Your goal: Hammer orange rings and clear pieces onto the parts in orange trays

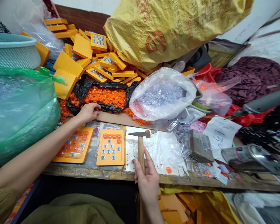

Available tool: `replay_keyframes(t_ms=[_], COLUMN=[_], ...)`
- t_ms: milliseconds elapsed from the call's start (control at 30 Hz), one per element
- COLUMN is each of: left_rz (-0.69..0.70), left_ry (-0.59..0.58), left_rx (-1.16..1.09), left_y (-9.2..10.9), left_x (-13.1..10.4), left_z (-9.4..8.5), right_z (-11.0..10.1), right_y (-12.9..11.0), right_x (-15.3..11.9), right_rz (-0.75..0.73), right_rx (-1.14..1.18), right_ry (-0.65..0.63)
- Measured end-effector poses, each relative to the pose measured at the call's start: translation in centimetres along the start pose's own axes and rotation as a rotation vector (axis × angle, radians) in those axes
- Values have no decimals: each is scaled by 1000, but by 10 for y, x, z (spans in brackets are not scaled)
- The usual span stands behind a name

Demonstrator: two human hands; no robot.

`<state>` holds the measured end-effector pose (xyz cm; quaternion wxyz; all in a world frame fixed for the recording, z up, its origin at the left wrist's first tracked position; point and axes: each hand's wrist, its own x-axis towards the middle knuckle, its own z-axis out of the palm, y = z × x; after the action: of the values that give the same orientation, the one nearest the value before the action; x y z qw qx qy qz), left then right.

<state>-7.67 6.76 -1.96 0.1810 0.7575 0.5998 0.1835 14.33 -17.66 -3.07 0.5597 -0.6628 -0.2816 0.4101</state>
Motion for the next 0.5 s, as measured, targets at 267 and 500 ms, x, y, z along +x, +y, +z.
replay_keyframes(t_ms=[267,500], left_rz=[114,239], left_ry=[-47,-29], left_rx=[-48,-10], left_y=[4,20], left_x=[-6,-34], left_z=[4,2], right_z=[-1,-5], right_y=[2,8], right_x=[2,3], right_rz=[13,-31], right_rx=[5,-72], right_ry=[-9,-31])
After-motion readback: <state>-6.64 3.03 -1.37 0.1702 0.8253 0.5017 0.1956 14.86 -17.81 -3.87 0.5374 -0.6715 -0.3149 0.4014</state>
